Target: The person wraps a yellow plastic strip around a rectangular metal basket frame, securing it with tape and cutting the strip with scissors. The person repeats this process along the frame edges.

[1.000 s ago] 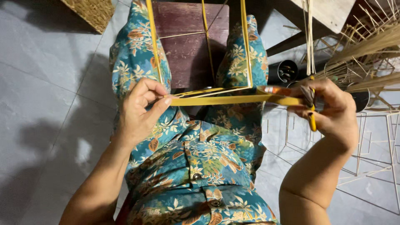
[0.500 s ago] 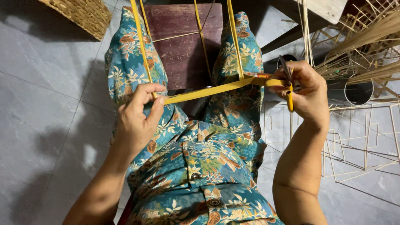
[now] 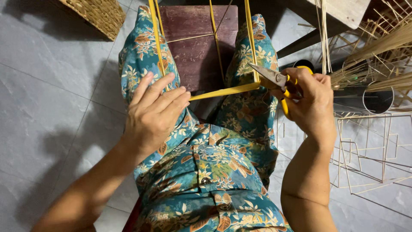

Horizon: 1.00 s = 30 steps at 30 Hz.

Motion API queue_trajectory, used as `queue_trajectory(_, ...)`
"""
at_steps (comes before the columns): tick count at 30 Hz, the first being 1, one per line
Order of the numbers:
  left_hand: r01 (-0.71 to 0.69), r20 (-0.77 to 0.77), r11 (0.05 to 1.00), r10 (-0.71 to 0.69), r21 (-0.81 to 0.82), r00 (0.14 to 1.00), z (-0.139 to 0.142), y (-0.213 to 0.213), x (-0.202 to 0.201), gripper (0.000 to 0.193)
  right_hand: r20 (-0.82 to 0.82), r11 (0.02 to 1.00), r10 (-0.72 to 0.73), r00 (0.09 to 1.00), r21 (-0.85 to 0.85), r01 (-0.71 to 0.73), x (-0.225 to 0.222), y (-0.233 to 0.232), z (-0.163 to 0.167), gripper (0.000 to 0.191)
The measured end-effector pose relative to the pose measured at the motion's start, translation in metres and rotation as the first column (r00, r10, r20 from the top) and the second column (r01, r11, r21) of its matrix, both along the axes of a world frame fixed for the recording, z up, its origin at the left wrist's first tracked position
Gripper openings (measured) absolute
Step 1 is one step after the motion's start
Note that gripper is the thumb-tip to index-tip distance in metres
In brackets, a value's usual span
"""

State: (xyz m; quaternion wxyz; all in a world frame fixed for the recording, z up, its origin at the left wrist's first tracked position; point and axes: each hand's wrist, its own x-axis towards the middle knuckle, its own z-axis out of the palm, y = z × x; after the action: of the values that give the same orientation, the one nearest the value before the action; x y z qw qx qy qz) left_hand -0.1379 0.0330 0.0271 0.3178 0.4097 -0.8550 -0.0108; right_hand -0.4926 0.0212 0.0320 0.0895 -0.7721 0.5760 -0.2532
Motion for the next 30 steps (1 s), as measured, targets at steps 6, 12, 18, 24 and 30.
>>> queue_trajectory(6,0.022,0.11,0.999,-0.018,-0.031,0.994,-0.009,-0.004,-0.012,0.011,0.085,0.994,-0.081,0.993,-0.068,0.087,0.004,0.006,-0.03,0.046)
queue_trajectory(12,0.072,0.11,0.997,-0.07,-0.014,0.991,-0.023,-0.014,-0.04,0.027,0.171,0.982,-0.143,0.975,-0.095,0.161,0.002,0.015,-0.051,0.043)
queue_trajectory(18,0.12,0.082,0.99,-0.114,-0.075,0.99,-0.04,-0.035,-0.094,0.04,0.23,0.978,-0.172,0.958,-0.078,0.194,0.003,0.016,-0.06,0.042)
queue_trajectory(24,0.107,-0.016,0.968,-0.114,-0.226,0.993,-0.04,-0.044,-0.125,0.022,0.258,0.979,-0.178,0.95,-0.048,0.197,0.007,0.016,-0.067,0.041)
queue_trajectory(30,0.125,-0.039,0.977,-0.134,-0.175,0.99,-0.035,-0.043,-0.119,0.012,0.339,0.986,-0.135,0.931,-0.048,0.16,0.008,0.016,-0.078,0.044)
